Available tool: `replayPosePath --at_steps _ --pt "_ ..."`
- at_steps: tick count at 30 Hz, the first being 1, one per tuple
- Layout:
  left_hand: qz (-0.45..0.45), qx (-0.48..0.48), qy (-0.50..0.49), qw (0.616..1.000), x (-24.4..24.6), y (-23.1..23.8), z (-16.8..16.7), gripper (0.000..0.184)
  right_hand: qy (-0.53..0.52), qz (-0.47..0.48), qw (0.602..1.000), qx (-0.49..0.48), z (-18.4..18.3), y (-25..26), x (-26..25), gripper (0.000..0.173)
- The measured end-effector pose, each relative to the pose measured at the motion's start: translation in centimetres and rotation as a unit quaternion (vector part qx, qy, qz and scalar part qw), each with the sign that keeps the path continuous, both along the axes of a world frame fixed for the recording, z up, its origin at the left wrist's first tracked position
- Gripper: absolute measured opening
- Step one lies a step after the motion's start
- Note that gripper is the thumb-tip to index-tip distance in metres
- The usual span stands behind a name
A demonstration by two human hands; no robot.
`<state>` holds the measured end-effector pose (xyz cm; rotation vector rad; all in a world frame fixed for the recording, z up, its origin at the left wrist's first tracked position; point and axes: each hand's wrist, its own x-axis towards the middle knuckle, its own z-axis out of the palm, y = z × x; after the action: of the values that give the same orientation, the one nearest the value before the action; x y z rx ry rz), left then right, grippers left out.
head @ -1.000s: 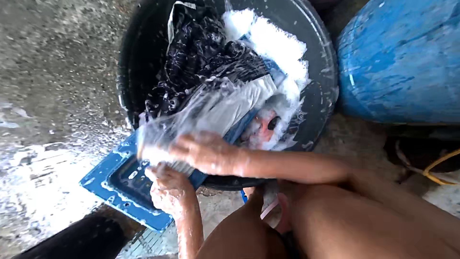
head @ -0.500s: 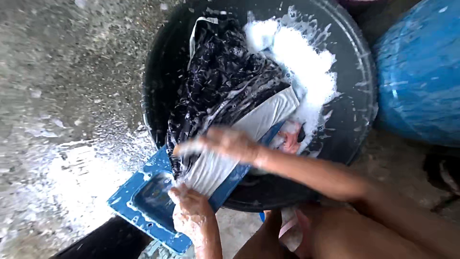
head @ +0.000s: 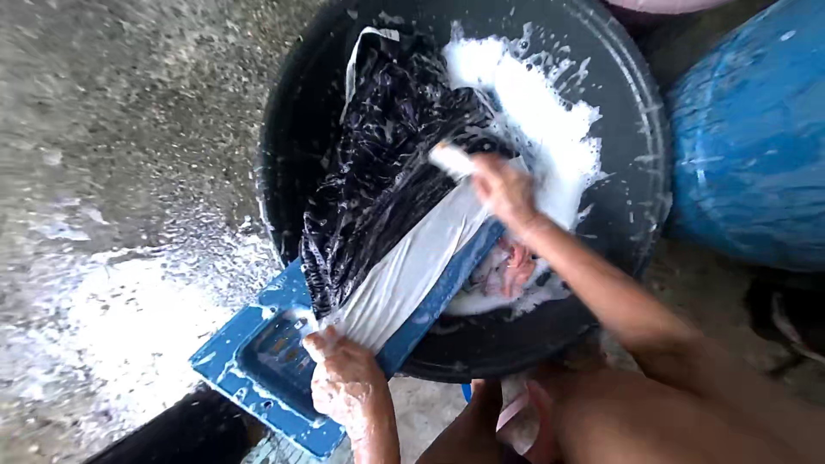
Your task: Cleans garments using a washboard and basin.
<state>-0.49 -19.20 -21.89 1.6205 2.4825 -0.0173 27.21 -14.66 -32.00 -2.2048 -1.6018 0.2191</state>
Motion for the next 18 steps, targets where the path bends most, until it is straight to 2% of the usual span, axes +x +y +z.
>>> replayPosePath --at_steps 2,3,4,5,7,8,9,10,12,14,16,18 --pt "0.003 0.003 -0.009 1.000 0.2 0.1 0.0 0.045 -0.005 -0.116 0.988 -0.106 0.5 1.9 5.0 0.035" --pt "0.003 0.010 -0.014 1.000 0.3 0.2 -0.1 0.044 0.008 -0.128 0.987 -0.099 1.8 2.2 4.3 0.036" --pt "0.003 0.016 -0.014 1.000 0.3 0.2 -0.2 0.044 0.027 -0.096 0.993 -0.056 3.3 1.9 1.2 0.035" --pt "0.001 0.015 -0.009 1.000 0.1 -0.1 -0.1 0.044 0.061 -0.023 0.998 -0.002 4.6 0.4 -4.0 0.034" --pt "-0.005 0.010 -0.003 1.000 -0.1 -0.4 0.0 0.045 0.113 0.146 0.976 0.118 5.2 -2.5 -13.1 0.030" --pt "-0.009 0.005 0.000 1.000 -0.1 -0.3 0.0 0.045 0.106 0.210 0.961 0.143 5.0 -2.8 -14.6 0.027" --pt "-0.009 -0.002 0.004 1.000 -0.1 -0.2 0.1 0.045 0.087 0.227 0.959 0.145 4.5 -2.2 -13.7 0.026" --pt "-0.002 -0.007 0.004 1.000 0.0 -0.1 0.2 0.045 0.065 0.205 0.970 0.116 3.7 -0.8 -11.0 0.026" --pt "0.008 -0.009 0.006 1.000 0.0 -0.1 0.3 0.045 0.000 0.084 0.996 -0.013 1.9 2.3 -2.8 0.032" --pt "0.012 -0.003 -0.005 1.000 0.2 -0.2 0.3 0.046 -0.003 -0.060 0.986 -0.154 1.2 4.1 4.7 0.040" --pt "-0.003 0.026 -0.027 0.999 0.0 -0.4 0.2 0.047 0.079 -0.173 0.960 -0.204 2.3 3.7 8.4 0.045" --pt "-0.032 0.073 -0.062 0.995 -0.6 -0.9 -0.1 0.051 0.215 -0.207 0.941 -0.162 3.1 1.6 7.5 0.059"
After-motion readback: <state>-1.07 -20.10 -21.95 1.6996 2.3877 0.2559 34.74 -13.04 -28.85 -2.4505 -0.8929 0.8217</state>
